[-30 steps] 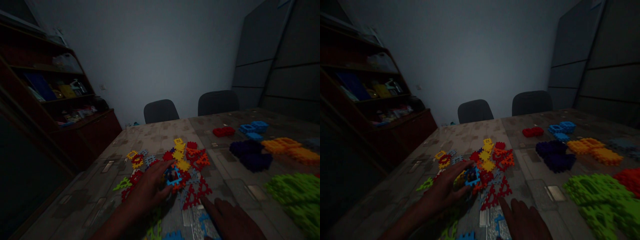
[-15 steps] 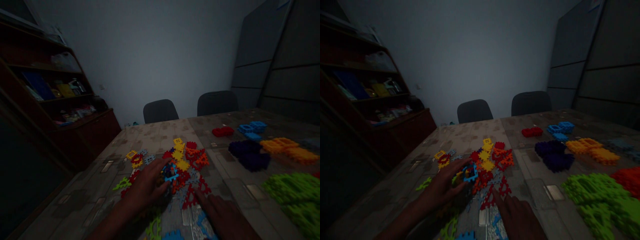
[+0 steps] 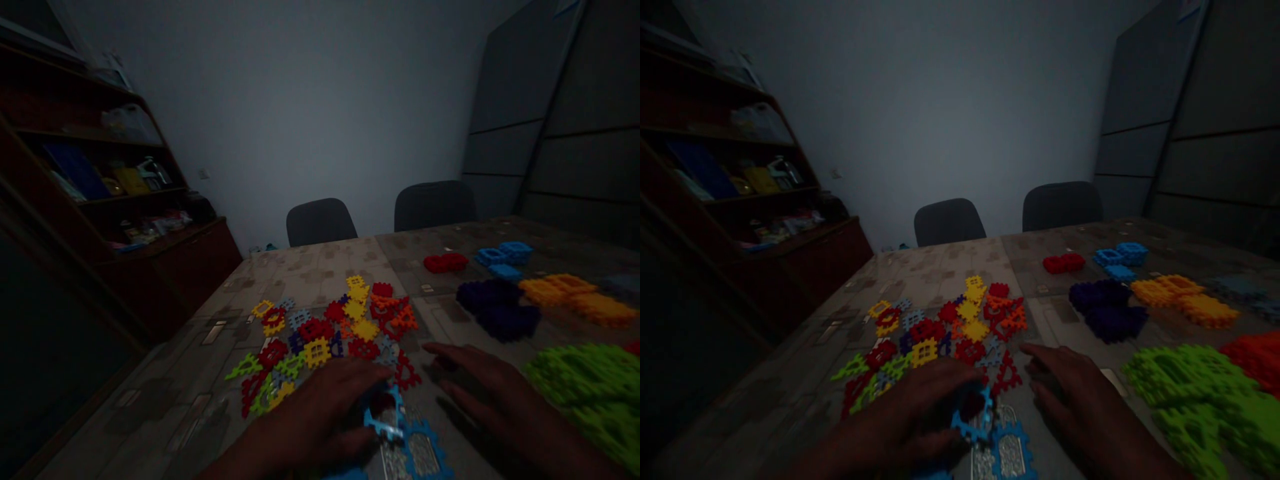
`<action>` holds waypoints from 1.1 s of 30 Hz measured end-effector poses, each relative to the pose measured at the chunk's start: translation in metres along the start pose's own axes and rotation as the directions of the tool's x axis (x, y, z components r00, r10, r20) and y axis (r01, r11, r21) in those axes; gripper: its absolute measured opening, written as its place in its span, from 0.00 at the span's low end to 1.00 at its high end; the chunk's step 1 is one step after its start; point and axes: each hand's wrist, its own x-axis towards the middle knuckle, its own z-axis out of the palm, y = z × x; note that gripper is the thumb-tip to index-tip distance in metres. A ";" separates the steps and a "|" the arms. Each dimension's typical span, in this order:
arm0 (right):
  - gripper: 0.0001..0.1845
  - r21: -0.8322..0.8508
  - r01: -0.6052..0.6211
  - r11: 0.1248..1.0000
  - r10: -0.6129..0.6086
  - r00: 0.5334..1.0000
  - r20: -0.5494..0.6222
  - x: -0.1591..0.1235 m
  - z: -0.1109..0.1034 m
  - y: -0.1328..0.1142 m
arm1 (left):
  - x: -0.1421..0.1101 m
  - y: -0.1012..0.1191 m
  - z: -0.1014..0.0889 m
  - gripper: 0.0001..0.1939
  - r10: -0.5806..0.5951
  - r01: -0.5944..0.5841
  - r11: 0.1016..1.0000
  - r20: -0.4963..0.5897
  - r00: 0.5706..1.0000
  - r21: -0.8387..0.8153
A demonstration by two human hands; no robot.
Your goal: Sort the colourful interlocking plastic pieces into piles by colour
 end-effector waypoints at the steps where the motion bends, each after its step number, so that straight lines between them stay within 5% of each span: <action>1: 0.24 -0.006 -0.016 1.000 0.016 1.000 -0.020 0.001 0.002 0.000 | 0.003 0.003 0.002 0.41 0.022 -0.022 1.000 0.034 0.999 -0.021; 10: 0.23 -0.047 -0.042 0.998 0.038 0.996 -0.083 0.008 -0.005 -0.006 | 0.042 0.002 0.023 0.37 0.241 -0.216 0.967 0.213 0.947 -0.133; 15: 0.22 -0.042 -0.022 0.999 0.020 0.999 -0.049 0.009 -0.002 -0.007 | 0.048 0.001 0.025 0.36 0.249 -0.221 0.964 0.212 0.945 -0.148; 19: 0.23 -0.071 0.044 0.997 -0.042 0.999 0.026 -0.001 0.006 -0.003 | 0.025 0.004 0.017 0.29 0.050 -0.049 0.999 0.118 0.992 -0.017; 23: 0.40 -0.013 0.185 0.983 -0.175 0.948 0.266 -0.017 0.012 0.000 | -0.015 -0.008 0.021 0.28 -0.028 0.033 0.995 -0.058 0.998 0.090; 28: 0.53 0.012 0.234 0.972 -0.217 0.881 0.421 -0.021 0.018 -0.004 | -0.058 -0.042 0.062 0.32 0.009 0.009 0.987 -0.112 0.994 0.158; 33: 0.53 -0.003 0.297 0.955 -0.273 0.880 0.388 -0.020 0.022 -0.004 | -0.075 -0.054 0.102 0.35 0.024 0.025 0.951 -0.156 0.987 0.308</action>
